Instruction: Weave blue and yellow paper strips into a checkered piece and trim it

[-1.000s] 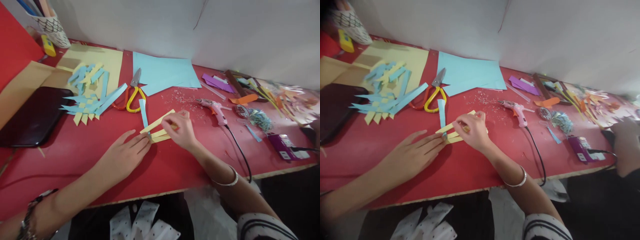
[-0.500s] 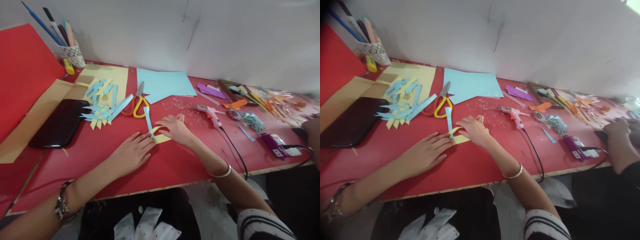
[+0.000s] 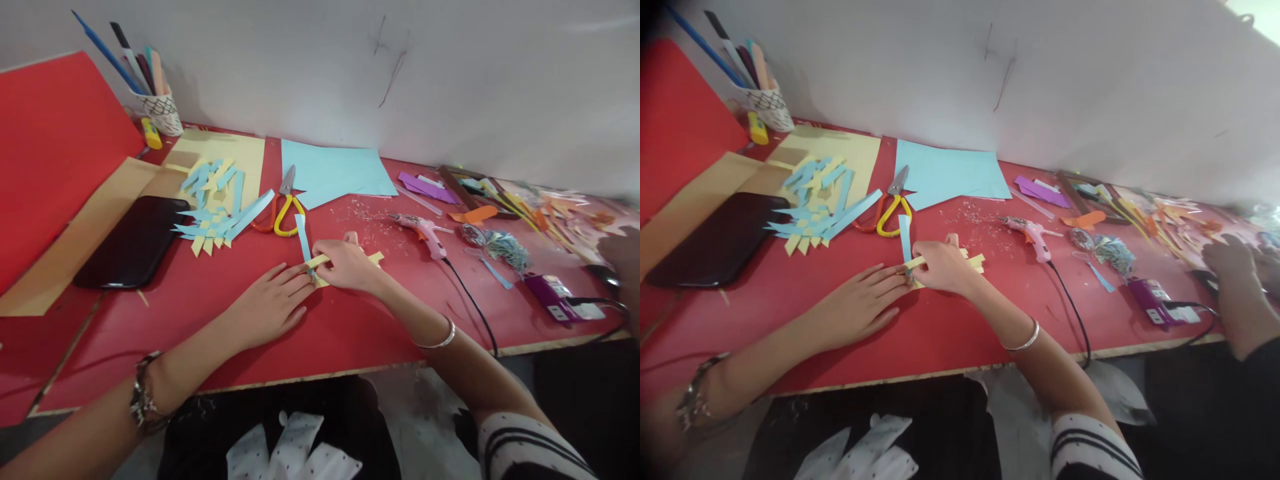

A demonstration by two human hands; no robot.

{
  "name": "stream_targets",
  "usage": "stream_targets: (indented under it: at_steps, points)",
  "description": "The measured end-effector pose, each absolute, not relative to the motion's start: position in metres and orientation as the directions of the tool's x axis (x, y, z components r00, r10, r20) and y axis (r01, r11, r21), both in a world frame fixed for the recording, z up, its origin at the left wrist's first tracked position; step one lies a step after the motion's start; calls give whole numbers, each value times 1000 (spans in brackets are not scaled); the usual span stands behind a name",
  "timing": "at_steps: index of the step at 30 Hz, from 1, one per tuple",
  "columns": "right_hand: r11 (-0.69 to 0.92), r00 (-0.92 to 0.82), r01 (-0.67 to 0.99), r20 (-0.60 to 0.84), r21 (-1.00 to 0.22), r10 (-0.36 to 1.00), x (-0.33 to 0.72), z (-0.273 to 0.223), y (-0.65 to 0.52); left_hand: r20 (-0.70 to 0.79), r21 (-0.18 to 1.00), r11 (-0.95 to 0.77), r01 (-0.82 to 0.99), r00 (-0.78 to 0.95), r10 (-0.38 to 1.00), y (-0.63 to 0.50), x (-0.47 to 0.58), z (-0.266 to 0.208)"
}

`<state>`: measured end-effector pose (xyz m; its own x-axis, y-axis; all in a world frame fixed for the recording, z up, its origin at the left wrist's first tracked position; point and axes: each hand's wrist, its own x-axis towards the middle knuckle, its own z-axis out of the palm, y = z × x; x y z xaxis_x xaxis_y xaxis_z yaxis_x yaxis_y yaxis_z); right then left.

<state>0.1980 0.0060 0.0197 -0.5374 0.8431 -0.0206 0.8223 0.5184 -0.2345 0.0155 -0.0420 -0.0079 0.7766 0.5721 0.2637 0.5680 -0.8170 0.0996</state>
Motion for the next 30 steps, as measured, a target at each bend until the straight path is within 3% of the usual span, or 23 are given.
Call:
stream_targets:
  at_steps: [5,21,30]
  points:
    - [407,-445,868,-81,-286,892,199,23,6,277,107,-820,563,775,568,-42,16,-7]
    - [400,-446,834,-38,-379,894,209,13,8,290,146,-809,569,758,585,-43,17,-5]
    - [401,-422,865,-5,-302,907,208,13,7,220,189,-803,565,773,596,-40,18,-5]
